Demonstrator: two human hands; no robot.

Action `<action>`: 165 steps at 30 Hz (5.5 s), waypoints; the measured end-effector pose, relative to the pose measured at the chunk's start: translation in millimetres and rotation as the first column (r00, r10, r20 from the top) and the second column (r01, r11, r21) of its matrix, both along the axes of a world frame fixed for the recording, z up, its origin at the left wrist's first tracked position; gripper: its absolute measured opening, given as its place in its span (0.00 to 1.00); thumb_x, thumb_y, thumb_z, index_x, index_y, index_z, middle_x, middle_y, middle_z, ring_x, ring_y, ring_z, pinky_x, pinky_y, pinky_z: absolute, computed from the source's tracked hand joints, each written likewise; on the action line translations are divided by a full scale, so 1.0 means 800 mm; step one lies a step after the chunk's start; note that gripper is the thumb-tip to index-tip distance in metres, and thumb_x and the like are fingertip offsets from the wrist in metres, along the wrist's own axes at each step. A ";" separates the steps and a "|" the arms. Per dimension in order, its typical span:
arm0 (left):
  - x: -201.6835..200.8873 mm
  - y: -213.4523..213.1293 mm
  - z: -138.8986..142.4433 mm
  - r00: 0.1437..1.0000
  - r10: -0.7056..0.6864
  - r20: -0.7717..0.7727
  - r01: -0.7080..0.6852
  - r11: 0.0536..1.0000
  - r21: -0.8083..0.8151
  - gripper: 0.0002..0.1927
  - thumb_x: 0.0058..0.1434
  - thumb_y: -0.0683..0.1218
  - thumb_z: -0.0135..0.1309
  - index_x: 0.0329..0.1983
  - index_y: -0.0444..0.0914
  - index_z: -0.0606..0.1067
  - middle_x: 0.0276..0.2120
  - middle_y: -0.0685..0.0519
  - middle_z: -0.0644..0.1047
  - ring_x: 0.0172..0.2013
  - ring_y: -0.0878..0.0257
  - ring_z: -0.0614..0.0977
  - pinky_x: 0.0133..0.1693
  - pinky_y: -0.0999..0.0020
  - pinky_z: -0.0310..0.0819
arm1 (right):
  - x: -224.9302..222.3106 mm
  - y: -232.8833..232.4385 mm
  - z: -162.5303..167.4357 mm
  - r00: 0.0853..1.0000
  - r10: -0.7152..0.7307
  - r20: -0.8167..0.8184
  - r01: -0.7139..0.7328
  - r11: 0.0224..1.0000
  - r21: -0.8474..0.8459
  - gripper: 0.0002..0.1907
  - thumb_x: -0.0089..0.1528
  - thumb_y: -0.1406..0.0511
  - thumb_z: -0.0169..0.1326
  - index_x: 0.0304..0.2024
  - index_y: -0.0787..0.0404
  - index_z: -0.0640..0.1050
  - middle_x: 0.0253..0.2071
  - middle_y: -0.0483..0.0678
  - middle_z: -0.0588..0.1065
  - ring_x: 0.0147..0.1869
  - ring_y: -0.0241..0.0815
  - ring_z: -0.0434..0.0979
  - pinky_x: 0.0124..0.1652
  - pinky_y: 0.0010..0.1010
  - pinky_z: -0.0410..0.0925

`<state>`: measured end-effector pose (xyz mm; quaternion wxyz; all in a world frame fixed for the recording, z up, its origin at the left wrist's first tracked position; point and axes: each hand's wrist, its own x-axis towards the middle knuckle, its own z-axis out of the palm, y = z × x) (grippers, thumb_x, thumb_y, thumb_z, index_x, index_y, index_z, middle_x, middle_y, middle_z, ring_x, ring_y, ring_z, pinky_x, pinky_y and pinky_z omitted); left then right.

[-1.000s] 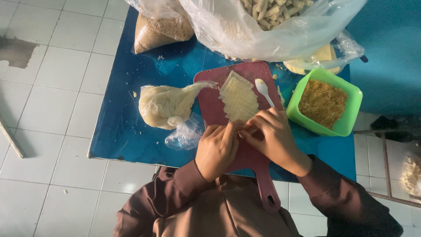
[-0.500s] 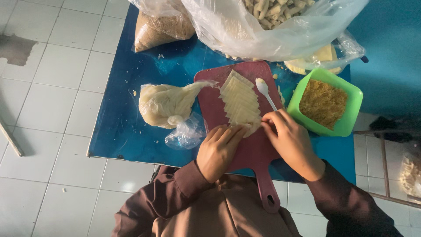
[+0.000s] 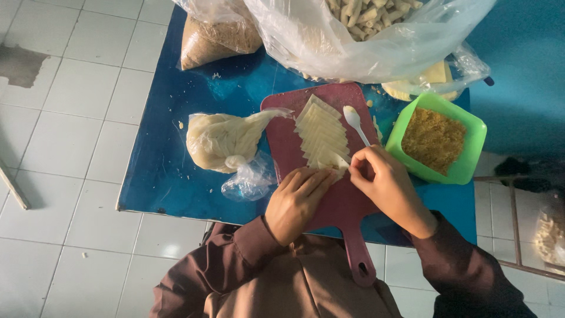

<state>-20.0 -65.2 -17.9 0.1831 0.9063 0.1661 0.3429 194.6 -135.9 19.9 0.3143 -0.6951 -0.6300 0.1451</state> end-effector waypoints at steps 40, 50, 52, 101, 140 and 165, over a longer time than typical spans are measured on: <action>0.003 -0.001 -0.013 0.994 0.091 -0.058 -0.088 0.995 0.046 0.26 0.59 0.42 0.57 0.63 0.45 0.77 0.56 0.54 0.72 0.57 0.55 0.74 0.59 0.57 0.70 | -0.016 -0.008 -0.011 0.936 0.190 0.297 -0.251 0.951 0.181 0.22 0.54 0.77 0.60 0.51 0.59 0.81 0.46 0.48 0.76 0.50 0.50 0.73 0.50 0.38 0.70; -0.005 0.011 -0.001 0.996 0.074 -0.047 -0.071 0.996 0.061 0.22 0.59 0.42 0.54 0.58 0.41 0.76 0.54 0.54 0.77 0.55 0.56 0.77 0.58 0.58 0.70 | 0.005 -0.007 -0.014 0.878 0.270 0.395 -0.357 0.920 0.165 0.20 0.54 0.77 0.59 0.49 0.62 0.81 0.50 0.45 0.77 0.55 0.48 0.73 0.54 0.40 0.66; -0.004 0.015 0.000 0.996 0.073 -0.054 -0.069 0.995 0.073 0.19 0.60 0.42 0.54 0.55 0.40 0.76 0.53 0.54 0.77 0.54 0.57 0.78 0.58 0.58 0.70 | 0.007 -0.006 -0.014 0.863 0.292 0.412 -0.379 0.914 0.144 0.19 0.53 0.77 0.59 0.46 0.62 0.81 0.50 0.47 0.78 0.55 0.49 0.73 0.55 0.40 0.67; 0.018 0.032 0.007 0.989 0.145 0.044 -0.140 0.986 -0.090 0.06 0.62 0.44 0.60 0.42 0.42 0.79 0.40 0.56 0.76 0.41 0.58 0.80 0.42 0.63 0.77 | 0.023 0.019 -0.026 0.873 0.316 0.371 -0.416 0.881 0.227 0.12 0.54 0.70 0.64 0.42 0.60 0.82 0.44 0.48 0.76 0.53 0.51 0.74 0.52 0.42 0.67; 0.022 0.030 0.004 0.984 0.173 0.037 -0.170 0.982 -0.076 0.09 0.58 0.46 0.63 0.40 0.44 0.78 0.39 0.57 0.75 0.42 0.59 0.80 0.43 0.63 0.77 | 0.021 0.006 -0.013 0.853 0.262 0.452 -0.396 0.888 0.234 0.09 0.53 0.68 0.67 0.36 0.58 0.81 0.41 0.44 0.75 0.50 0.47 0.73 0.52 0.42 0.64; 0.030 0.027 -0.004 0.967 0.255 0.004 -0.255 0.967 0.002 0.08 0.63 0.47 0.62 0.42 0.43 0.78 0.44 0.56 0.75 0.45 0.56 0.75 0.48 0.59 0.70 | 0.014 0.043 -0.005 0.830 0.358 0.428 -0.445 0.888 0.118 0.13 0.54 0.71 0.63 0.40 0.63 0.77 0.40 0.46 0.75 0.51 0.48 0.74 0.52 0.44 0.65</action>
